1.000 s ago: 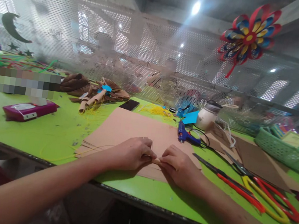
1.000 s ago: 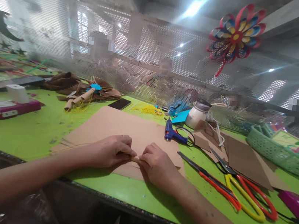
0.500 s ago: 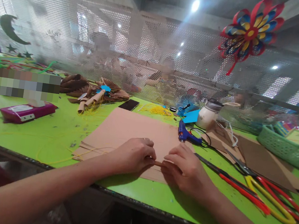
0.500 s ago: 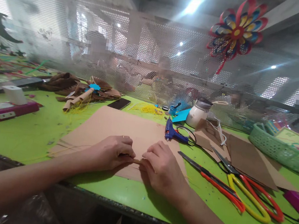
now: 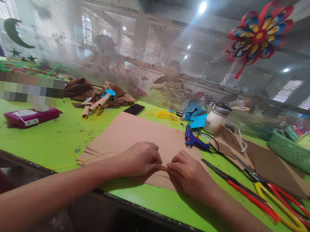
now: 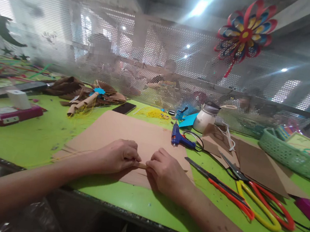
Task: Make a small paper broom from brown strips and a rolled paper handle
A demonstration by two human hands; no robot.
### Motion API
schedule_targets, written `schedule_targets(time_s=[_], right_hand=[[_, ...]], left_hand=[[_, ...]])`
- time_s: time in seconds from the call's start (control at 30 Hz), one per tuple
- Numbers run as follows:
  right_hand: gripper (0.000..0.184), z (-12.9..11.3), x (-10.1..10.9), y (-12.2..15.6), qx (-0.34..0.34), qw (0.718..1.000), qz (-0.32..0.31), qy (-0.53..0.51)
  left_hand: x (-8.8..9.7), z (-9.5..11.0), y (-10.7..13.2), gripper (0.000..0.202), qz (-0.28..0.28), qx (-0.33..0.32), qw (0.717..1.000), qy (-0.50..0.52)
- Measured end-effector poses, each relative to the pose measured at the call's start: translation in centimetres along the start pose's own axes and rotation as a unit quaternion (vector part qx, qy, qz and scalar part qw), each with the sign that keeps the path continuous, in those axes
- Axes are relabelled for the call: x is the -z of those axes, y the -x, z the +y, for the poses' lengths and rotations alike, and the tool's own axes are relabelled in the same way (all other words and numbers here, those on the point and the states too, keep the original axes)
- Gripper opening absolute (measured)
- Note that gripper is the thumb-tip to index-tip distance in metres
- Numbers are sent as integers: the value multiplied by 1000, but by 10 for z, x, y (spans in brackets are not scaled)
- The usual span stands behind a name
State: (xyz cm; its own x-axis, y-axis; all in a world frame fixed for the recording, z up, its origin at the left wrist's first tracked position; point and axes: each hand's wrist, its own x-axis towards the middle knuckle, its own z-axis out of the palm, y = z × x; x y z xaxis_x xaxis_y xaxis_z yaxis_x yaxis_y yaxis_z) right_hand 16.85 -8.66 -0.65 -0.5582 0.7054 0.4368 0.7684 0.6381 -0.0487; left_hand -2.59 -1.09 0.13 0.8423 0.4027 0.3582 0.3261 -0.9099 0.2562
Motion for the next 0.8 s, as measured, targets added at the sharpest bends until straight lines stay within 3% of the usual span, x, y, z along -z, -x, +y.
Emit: schedule_targets(time_s=[0.27, 0.5, 0.8], right_hand=[[18, 5, 1, -4, 13, 999, -45, 21], [19, 9, 9, -10, 20, 997, -60, -41], [13, 9, 10, -6, -63, 994, -52, -74]], left_hand=[[0, 0, -1, 22, 3, -19, 999, -47], [2, 13, 0, 30, 1, -35, 988, -148], [-6, 12, -2, 30, -19, -37, 976, -215]])
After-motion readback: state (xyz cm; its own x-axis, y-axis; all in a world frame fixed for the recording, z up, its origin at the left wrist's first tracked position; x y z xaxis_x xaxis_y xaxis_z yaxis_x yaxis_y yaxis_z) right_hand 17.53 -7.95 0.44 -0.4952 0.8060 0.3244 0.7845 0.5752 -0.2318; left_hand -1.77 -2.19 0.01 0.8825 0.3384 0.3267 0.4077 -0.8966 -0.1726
